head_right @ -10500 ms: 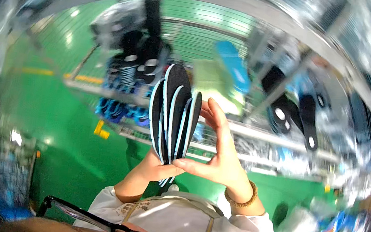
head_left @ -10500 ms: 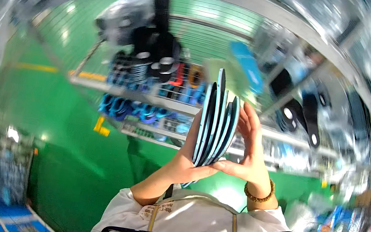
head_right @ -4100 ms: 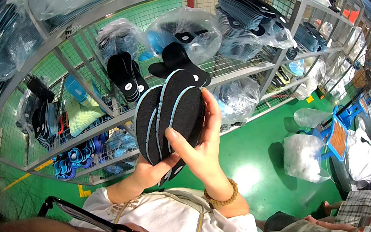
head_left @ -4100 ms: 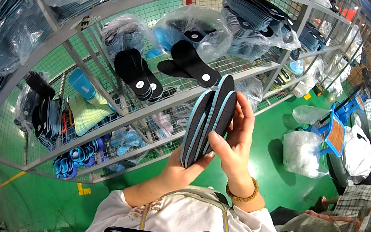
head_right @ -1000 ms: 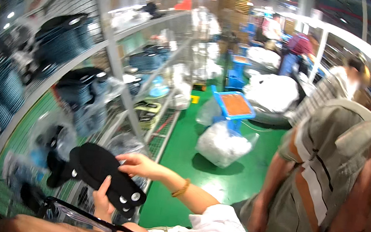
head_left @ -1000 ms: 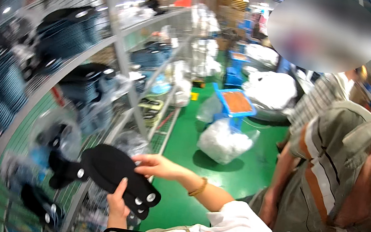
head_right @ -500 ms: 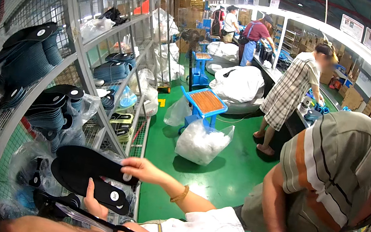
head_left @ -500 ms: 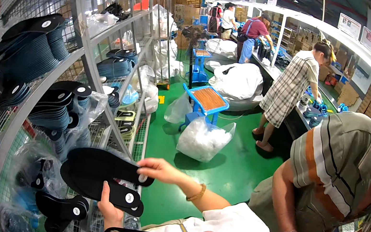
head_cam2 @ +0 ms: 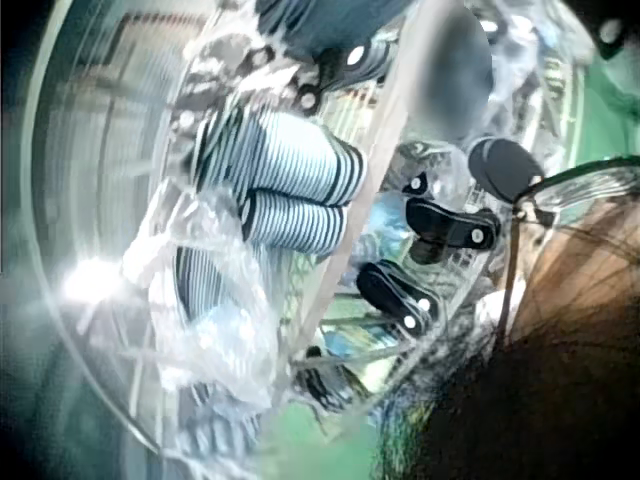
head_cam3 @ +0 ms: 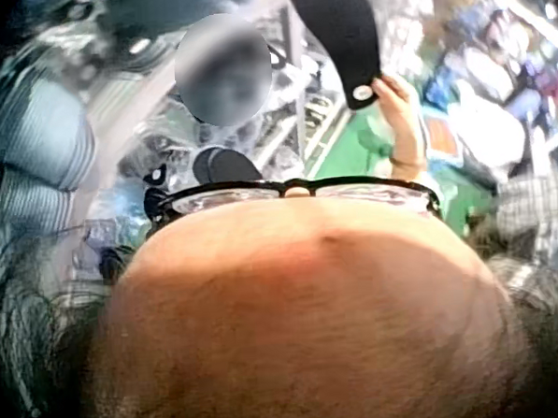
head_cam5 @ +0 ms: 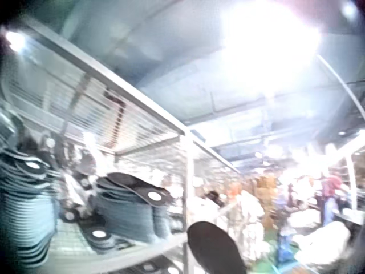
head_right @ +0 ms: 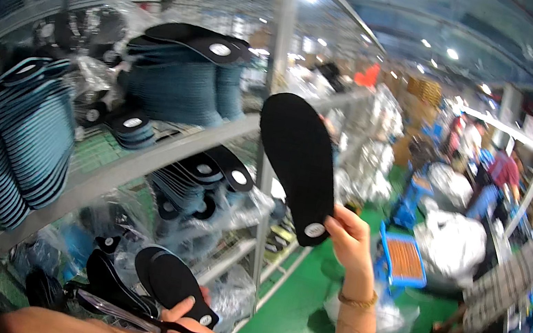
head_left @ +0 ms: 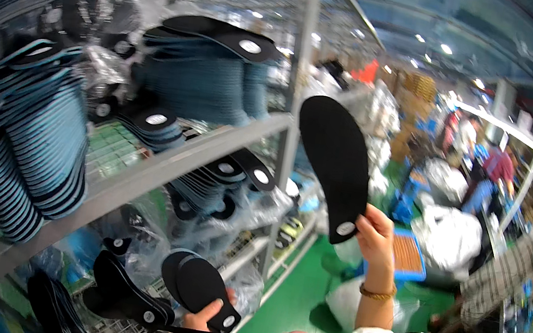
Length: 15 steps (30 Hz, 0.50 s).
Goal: The person picks up several black shoe insoles from a metal shelf, stacks them together by hand, and then places the stack back onto the shelf.
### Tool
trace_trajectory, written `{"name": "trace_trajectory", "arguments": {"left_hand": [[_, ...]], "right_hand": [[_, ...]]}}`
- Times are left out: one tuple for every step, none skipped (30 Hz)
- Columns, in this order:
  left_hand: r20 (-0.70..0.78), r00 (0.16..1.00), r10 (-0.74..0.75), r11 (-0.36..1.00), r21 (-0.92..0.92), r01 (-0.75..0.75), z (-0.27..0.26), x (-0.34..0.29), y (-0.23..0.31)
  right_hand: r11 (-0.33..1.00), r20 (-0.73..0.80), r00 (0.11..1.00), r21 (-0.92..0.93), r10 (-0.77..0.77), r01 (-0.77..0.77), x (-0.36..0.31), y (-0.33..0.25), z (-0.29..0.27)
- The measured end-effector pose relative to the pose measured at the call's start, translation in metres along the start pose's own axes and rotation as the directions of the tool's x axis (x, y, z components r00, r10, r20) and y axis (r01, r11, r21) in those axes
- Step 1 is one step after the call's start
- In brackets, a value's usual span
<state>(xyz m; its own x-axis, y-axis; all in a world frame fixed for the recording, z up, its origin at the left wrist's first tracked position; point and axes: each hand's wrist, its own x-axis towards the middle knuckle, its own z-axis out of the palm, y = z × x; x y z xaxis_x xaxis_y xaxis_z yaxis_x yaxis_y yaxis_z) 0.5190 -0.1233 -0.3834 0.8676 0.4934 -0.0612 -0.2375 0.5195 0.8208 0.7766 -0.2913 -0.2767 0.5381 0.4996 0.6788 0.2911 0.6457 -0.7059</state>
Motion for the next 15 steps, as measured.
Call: {"name": "trace_trajectory", "arguments": {"left_hand": [[0.116,0.993,0.035,0.997,-0.074,-0.027,-0.008,0.009,-0.008],[0.144,0.982,0.121,0.976,0.164,-0.144,-0.017,0.024,-0.022],[0.129,0.981,0.143,0.964,0.207,-0.168,-0.017,0.033,-0.029],[0.123,0.982,0.142,0.976,0.148,-0.160,-0.009,0.044,-0.032],[0.063,0.985,0.161,0.981,0.098,-0.167,-0.009,0.043,-0.030],[0.051,0.984,0.173,0.984,0.030,-0.174,-0.001,0.048,-0.031],[0.031,0.981,0.192,0.981,-0.034,-0.191,0.006,0.050,-0.032],[0.021,0.978,0.207,0.973,-0.107,-0.204,0.013,0.056,-0.035],[-0.006,0.972,0.236,0.957,-0.174,-0.234,0.018,0.057,-0.037],[-0.032,0.963,0.268,0.932,-0.244,-0.268,0.023,0.060,-0.040],[-0.060,0.949,0.308,0.895,-0.319,-0.311,0.027,0.064,-0.043],[-0.090,0.932,0.352,0.848,-0.390,-0.358,0.030,0.068,-0.044],[-0.128,0.905,0.405,0.789,-0.450,-0.417,0.032,0.067,-0.044],[-0.156,0.875,0.458,0.731,-0.494,-0.471,0.034,0.067,-0.041],[-0.175,0.847,0.503,0.681,-0.524,-0.512,0.035,0.066,-0.041]], "right_hand": [[0.997,0.017,0.997,0.018,-0.077,0.077,0.018,-0.003,-0.008],[0.989,0.022,0.990,0.042,-0.143,0.142,0.037,-0.001,-0.017],[0.979,0.063,0.981,0.108,-0.182,0.175,0.063,-0.001,-0.012],[0.968,0.087,0.972,0.142,-0.220,0.207,0.090,-0.020,-0.005],[0.954,0.073,0.964,0.176,-0.257,0.241,0.120,-0.022,0.019],[0.943,0.047,0.951,0.156,-0.305,0.295,0.149,-0.040,0.041],[0.952,0.160,0.953,0.211,-0.258,0.222,0.176,-0.055,0.059],[0.958,0.268,0.940,0.244,-0.214,0.148,0.203,-0.069,0.073],[0.953,0.311,0.924,0.269,-0.222,0.138,0.234,-0.070,0.089],[0.948,0.353,0.907,0.291,-0.230,0.127,0.263,-0.068,0.105],[0.955,0.354,0.908,0.268,-0.222,0.129,0.286,-0.061,0.120],[0.961,0.358,0.910,0.247,-0.209,0.124,0.308,-0.048,0.133],[0.988,0.367,0.918,0.061,-0.152,0.139,0.333,-0.029,0.145],[0.980,0.369,0.924,-0.126,-0.097,0.153,0.347,-0.012,0.155],[0.859,0.320,0.931,-0.411,-0.178,0.305,0.339,-0.008,0.163]]}}
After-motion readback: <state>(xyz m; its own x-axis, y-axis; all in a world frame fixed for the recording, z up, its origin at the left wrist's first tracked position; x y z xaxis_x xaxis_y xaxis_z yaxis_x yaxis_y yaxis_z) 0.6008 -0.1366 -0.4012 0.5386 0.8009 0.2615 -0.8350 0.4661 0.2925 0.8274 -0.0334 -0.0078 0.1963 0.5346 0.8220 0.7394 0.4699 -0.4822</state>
